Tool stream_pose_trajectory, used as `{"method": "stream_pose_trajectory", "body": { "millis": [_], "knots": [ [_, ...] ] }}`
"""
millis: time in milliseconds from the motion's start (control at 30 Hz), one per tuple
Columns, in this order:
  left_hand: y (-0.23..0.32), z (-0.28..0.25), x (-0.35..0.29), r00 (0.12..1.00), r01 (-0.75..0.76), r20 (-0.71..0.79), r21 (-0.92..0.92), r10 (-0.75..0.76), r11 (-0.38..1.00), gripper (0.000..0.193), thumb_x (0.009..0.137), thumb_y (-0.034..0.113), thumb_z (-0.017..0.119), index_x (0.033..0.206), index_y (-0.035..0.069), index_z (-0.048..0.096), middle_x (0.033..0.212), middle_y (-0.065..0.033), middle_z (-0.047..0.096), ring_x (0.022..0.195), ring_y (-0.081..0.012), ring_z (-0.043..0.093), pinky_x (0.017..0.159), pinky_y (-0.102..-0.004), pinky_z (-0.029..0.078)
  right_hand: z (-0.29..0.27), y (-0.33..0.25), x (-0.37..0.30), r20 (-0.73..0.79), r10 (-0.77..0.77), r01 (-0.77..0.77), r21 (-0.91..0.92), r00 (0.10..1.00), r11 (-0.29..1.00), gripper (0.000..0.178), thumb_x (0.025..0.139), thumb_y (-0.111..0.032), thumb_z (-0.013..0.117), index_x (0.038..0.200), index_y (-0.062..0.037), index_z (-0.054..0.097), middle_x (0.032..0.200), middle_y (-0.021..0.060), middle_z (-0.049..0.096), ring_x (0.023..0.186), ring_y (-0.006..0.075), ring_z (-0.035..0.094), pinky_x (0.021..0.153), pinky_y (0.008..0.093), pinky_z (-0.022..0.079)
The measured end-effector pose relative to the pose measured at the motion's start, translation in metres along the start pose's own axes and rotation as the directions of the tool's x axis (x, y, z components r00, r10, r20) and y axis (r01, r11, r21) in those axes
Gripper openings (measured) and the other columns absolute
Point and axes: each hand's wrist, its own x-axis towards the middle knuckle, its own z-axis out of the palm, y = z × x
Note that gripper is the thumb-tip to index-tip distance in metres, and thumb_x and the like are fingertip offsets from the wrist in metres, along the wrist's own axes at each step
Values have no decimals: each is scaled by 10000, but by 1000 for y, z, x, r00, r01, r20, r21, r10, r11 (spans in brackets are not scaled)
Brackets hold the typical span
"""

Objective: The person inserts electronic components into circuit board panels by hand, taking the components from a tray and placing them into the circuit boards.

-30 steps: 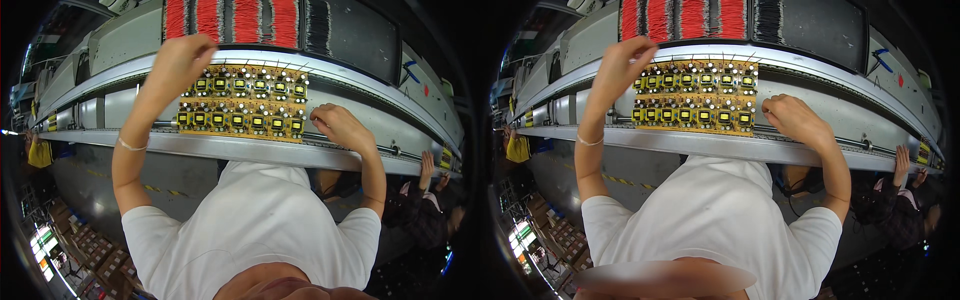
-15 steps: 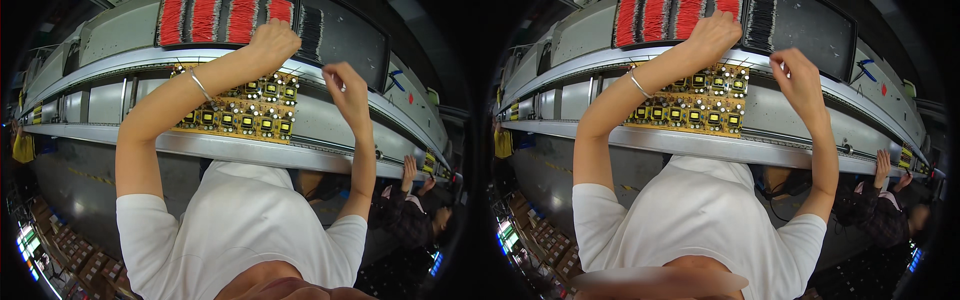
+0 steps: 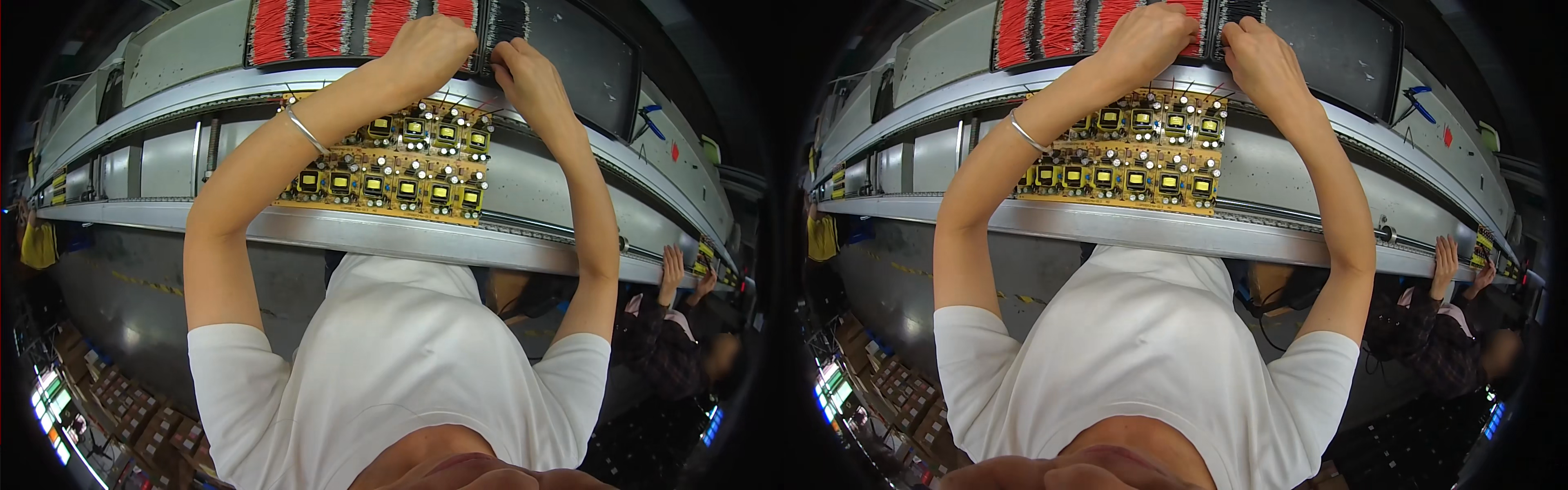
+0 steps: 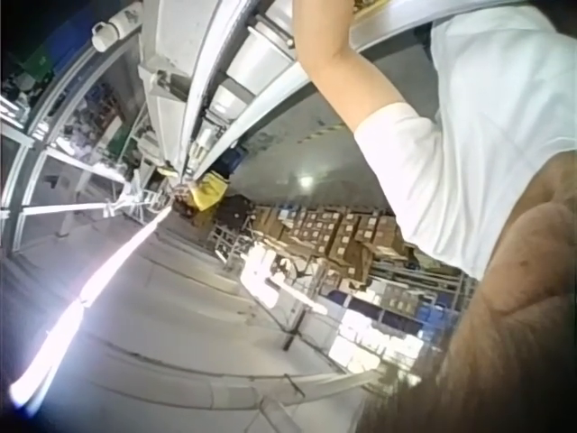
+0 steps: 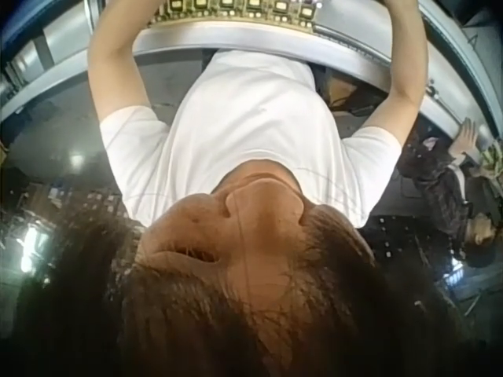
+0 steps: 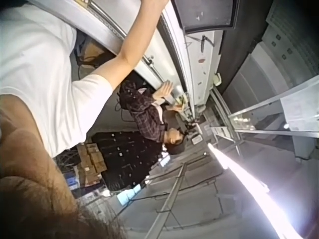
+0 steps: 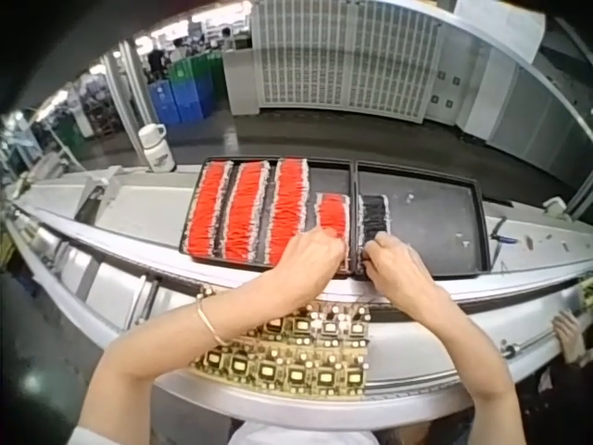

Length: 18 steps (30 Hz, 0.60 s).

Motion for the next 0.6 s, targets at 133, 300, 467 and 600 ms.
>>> {"method": "stream_pose_trajectory", "body": {
  "millis": [133,300,467,600],
  "knots": [
    [-11,13,-2,989,-26,-145,-170,1,985,70,763,23,668,818,-11,694,838,-173,694,689,-354,673,569,-452,525,1,-3,2,0,2,-2,24,1000,1000,82,870,-41,624,950,-31,615,894,90,606,718,285,577,671,384,477],
    [2,-3,-13,958,-72,-285,-287,-13,955,76,789,30,661,853,3,692,864,-155,699,684,-344,666,581,-452,518,3,-3,0,-17,14,-13,40,1000,999,79,859,-40,622,936,-38,605,866,87,591,705,282,564,657,386,468],
    [24,-43,-39,951,-89,-304,-439,-54,894,112,817,18,688,924,7,717,838,-103,700,657,-214,618,571,-335,510,-16,-18,3,-6,-55,55,99,998,994,77,852,-43,623,925,-41,598,849,83,580,694,278,554,649,384,462],
    [32,-55,-57,981,29,-138,-595,-137,803,117,841,21,699,954,12,732,795,-61,701,619,-140,576,561,-274,490,-3,-11,1,-26,-38,41,101,999,994,77,850,-49,624,920,-42,594,844,80,576,693,276,553,647,383,462]
  ]
}}
